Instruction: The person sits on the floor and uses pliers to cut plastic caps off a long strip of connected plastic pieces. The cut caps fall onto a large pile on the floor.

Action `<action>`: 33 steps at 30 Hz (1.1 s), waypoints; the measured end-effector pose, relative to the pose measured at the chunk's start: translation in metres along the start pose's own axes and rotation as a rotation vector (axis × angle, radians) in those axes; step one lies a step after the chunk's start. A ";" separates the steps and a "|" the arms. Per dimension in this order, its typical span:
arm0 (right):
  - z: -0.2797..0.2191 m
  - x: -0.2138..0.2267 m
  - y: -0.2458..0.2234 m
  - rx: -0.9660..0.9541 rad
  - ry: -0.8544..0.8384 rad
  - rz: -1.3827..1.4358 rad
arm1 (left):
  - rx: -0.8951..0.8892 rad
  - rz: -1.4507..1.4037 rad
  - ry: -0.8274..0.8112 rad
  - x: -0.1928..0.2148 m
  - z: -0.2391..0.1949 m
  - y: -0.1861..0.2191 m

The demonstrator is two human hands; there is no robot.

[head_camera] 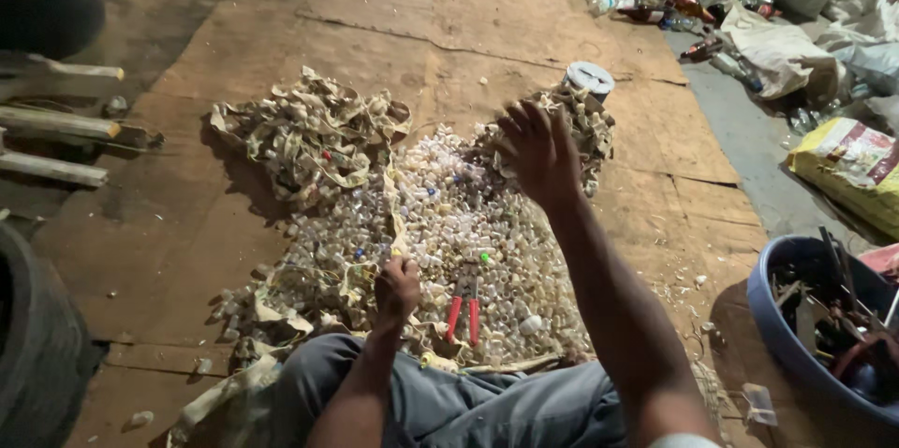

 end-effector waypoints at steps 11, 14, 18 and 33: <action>0.092 -0.082 0.018 -0.156 -0.102 -0.315 | -0.028 0.054 0.036 -0.006 0.005 -0.009; 0.117 -0.013 -0.035 0.054 0.260 -0.247 | -0.084 -0.011 0.077 -0.005 0.005 -0.004; 0.093 0.021 -0.050 0.128 0.257 -0.775 | -0.054 -0.120 0.140 0.002 0.007 0.007; -0.159 0.058 0.263 -0.580 0.260 -0.334 | -0.083 -0.377 0.090 0.012 -0.014 0.038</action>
Point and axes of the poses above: each hand's wrist, its own z-axis towards the middle knuckle, its own x-axis out of the back of the hand, y = z × x, the point moved 4 cm from there along z, towards the middle knuckle, and after that the axes turned 4 degrees about y, right-handed, at the moved point
